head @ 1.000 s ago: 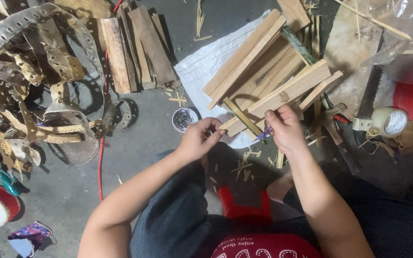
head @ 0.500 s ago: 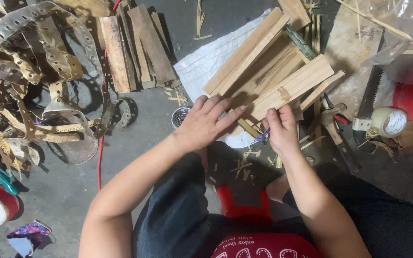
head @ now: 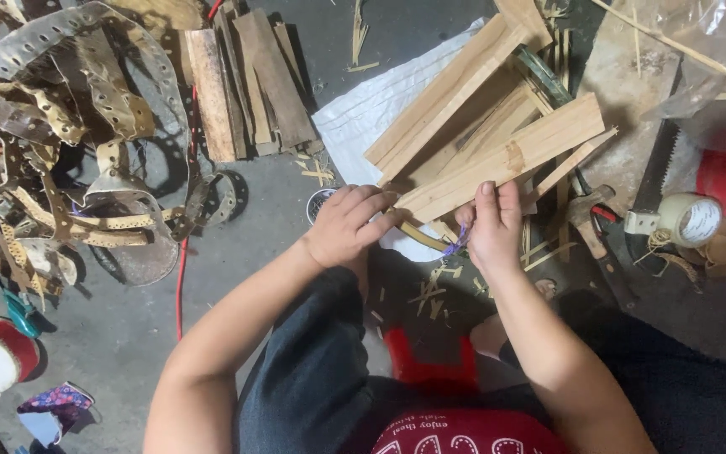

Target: Assembling a wooden frame by attaching thin wooden slats to a base structure.

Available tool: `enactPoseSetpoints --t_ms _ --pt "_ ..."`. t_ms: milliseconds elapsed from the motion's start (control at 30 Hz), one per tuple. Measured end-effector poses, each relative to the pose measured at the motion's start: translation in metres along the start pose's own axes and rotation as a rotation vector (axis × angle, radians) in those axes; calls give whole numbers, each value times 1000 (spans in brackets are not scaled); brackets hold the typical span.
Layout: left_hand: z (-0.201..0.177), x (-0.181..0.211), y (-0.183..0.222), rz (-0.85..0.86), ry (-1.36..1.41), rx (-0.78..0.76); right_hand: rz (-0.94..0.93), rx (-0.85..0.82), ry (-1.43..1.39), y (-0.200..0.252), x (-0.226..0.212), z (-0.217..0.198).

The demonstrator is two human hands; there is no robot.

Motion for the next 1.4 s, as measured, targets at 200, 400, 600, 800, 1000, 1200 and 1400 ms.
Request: enactPoseSetpoints --t_ms 200,400,600,800,1000,1200,1400 --pt "-1 -3 13 -31 -18 14 34 35 -70 -5 6 3" --pt "-5 -7 12 4 9 114 52 69 -107 -10 11 4" --pt "0 -13 23 39 33 133 80 67 -149 -12 4 15" --pt "-1 -15 21 72 44 163 126 72 -221 -8 -7 22" --pt "3 -24 9 6 16 142 211 -61 -256 -10 -15 1" --pt "-12 -29 -17 -142 199 39 185 -27 -124 -15 26 -57" --pt "-33 -37 -42 -186 209 -114 89 -98 -76 -48 106 -158"
Point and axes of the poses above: each hand's wrist, its own y-axis away from the middle knuckle, its own z-axis out of the palm, x = y × z, the point moved 2 cm from there along -y, towards the middle knuckle, and after that the axes turned 9 degrees about z, right-handed, at the moved point
